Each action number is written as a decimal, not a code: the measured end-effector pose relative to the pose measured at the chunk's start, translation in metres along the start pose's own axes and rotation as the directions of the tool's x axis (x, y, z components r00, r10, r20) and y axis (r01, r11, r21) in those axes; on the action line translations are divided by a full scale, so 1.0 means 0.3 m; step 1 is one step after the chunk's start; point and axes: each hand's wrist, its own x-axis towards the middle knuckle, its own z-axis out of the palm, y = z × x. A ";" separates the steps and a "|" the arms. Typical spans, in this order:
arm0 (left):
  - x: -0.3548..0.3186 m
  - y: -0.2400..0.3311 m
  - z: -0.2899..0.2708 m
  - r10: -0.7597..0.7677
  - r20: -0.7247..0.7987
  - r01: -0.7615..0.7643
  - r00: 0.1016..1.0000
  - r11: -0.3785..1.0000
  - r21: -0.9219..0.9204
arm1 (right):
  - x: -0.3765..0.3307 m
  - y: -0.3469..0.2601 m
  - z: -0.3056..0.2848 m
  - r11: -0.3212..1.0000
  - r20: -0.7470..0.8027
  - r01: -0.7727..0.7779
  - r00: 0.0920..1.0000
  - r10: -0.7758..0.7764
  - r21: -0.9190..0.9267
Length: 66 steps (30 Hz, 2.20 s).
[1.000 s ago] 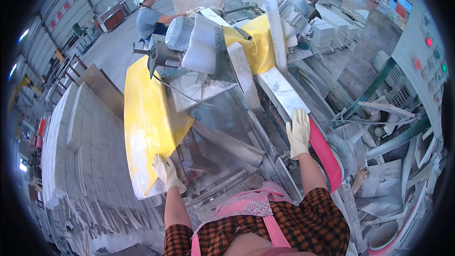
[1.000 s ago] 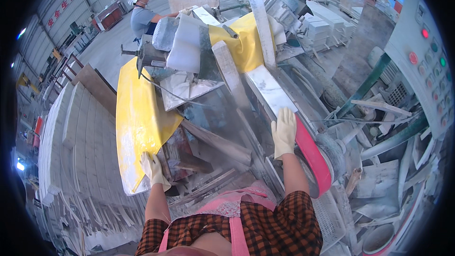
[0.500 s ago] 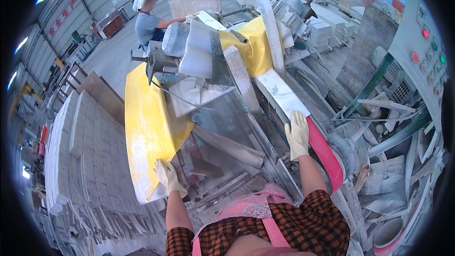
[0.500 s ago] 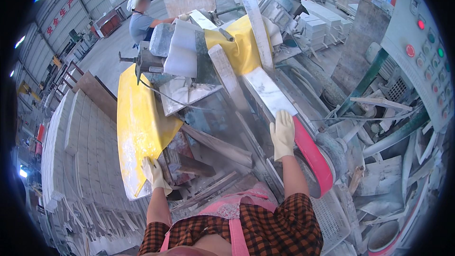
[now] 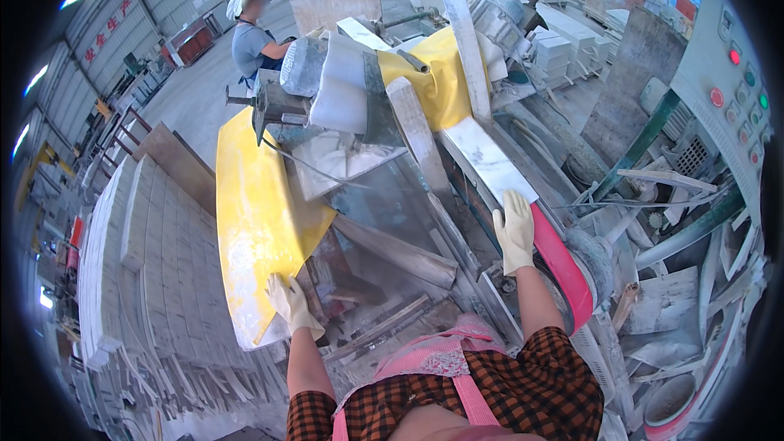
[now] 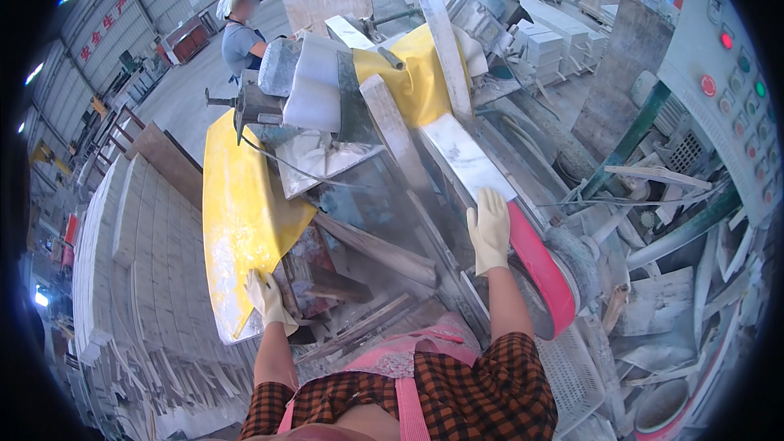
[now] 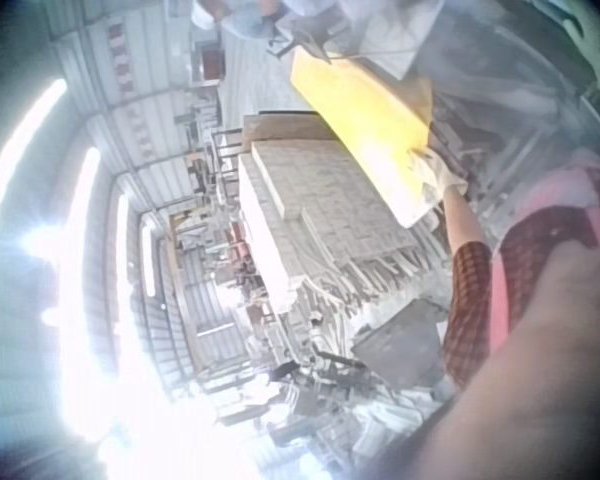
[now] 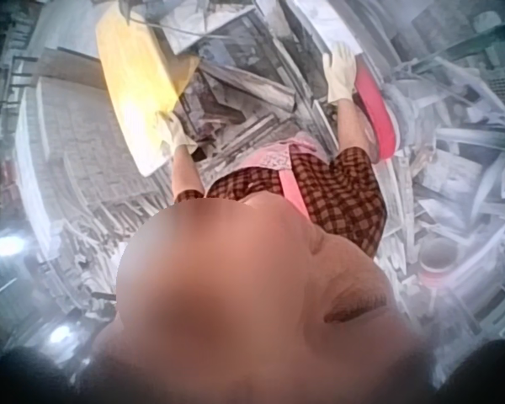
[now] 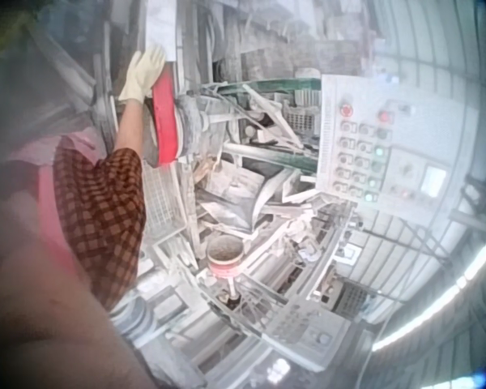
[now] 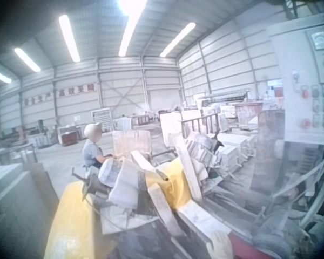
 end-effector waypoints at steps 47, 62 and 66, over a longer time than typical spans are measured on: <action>-0.002 0.012 -0.015 -0.022 0.008 0.022 1.000 1.000 -0.017 | 0.008 -0.005 0.000 0.998 -0.074 -0.061 0.995 0.059 -0.013; 0.000 0.003 0.000 -0.021 -0.013 0.021 1.000 1.000 -0.012 | 0.013 -0.051 -0.049 0.986 0.014 -0.131 0.991 0.133 -0.103; 0.000 -0.006 0.012 -0.034 -0.009 0.033 0.999 0.999 -0.009 | 0.010 -0.053 -0.052 0.986 -0.004 -0.141 0.990 0.141 -0.089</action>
